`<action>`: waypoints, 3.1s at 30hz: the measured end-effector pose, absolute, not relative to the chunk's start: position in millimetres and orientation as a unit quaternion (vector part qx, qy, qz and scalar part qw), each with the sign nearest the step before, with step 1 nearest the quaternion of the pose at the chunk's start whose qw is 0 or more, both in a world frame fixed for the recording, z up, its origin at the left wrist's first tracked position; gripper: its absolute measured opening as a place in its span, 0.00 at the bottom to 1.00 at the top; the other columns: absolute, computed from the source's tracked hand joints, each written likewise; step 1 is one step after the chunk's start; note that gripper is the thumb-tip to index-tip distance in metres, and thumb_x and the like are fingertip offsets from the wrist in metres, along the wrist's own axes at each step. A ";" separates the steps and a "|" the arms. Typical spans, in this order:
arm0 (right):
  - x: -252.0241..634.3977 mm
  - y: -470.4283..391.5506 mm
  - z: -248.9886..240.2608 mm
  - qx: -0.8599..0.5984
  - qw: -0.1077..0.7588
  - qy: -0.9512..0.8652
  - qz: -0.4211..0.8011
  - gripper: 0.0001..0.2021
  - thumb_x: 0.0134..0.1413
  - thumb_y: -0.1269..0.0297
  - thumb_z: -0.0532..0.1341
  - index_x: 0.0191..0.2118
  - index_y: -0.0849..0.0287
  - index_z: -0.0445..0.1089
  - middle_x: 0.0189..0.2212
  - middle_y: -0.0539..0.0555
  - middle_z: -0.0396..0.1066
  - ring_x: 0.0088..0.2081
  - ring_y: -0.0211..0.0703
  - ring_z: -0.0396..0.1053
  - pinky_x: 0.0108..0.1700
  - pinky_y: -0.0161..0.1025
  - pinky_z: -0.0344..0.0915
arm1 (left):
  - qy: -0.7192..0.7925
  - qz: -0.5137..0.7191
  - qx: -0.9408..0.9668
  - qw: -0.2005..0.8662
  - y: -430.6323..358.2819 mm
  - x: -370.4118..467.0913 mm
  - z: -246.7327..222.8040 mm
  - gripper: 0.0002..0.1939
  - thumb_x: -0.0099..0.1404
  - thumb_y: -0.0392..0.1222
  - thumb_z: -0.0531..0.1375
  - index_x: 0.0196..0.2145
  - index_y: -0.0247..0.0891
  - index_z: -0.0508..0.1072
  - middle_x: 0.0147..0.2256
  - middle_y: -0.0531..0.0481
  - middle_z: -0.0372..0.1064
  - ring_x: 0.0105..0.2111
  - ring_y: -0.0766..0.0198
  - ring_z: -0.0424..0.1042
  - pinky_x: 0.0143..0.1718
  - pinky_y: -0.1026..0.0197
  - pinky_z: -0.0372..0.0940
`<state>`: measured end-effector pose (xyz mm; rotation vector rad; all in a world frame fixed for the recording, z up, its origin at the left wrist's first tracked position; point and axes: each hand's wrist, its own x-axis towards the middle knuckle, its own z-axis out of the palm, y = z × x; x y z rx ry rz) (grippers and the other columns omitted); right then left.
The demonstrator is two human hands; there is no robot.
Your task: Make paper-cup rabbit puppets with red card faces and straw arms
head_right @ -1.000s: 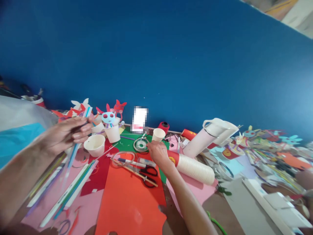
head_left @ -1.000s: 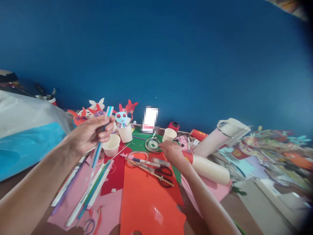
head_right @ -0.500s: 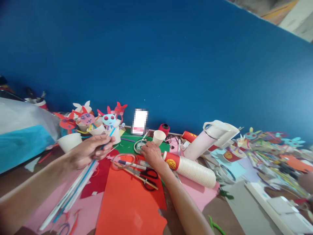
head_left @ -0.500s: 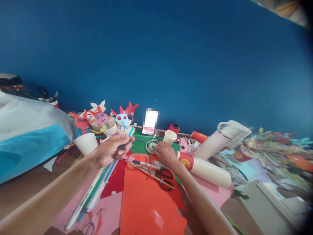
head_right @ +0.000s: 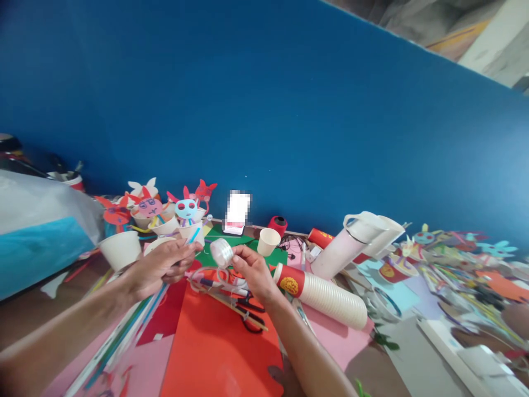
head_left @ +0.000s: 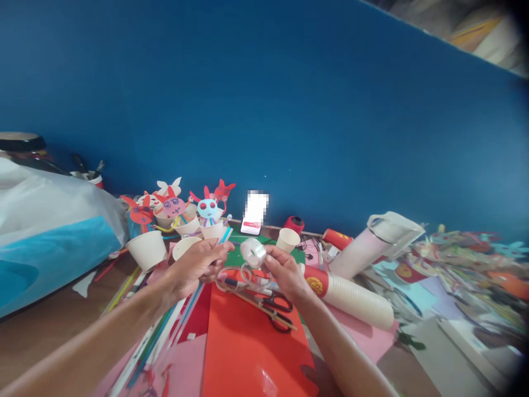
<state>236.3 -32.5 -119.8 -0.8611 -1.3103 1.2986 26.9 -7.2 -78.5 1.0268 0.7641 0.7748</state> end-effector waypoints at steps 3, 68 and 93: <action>226.7 -38.5 -124.1 -0.307 0.552 -0.472 0.615 0.09 0.51 0.59 0.60 0.35 0.60 0.67 0.24 0.49 0.63 0.23 0.32 0.56 0.27 0.31 0.54 | 0.349 0.355 0.479 0.723 -10.0 28.7 -78.5 0.13 0.57 0.48 0.59 0.31 0.35 0.64 0.15 0.63 0.45 0.13 0.79 0.39 0.13 0.71 0.35; 213.0 -55.4 -115.6 -0.382 0.484 -0.494 0.613 0.15 0.49 0.59 0.61 0.43 0.57 0.69 0.32 0.52 0.69 0.32 0.38 0.65 0.39 0.38 0.61 | 0.288 0.215 0.338 0.870 -7.7 42.5 -118.0 0.19 0.57 0.56 0.54 0.26 0.34 0.66 0.17 0.55 0.58 0.12 0.77 0.45 0.14 0.71 0.35; 212.9 -56.5 -109.8 -0.378 0.476 -0.455 0.651 0.11 0.42 0.69 0.60 0.37 0.60 0.67 0.23 0.47 0.66 0.19 0.29 0.56 0.23 0.29 0.52 | 0.320 0.220 0.410 0.825 -11.6 42.0 -111.8 0.18 0.60 0.54 0.51 0.27 0.35 0.66 0.20 0.53 0.63 0.14 0.76 0.48 0.16 0.68 0.36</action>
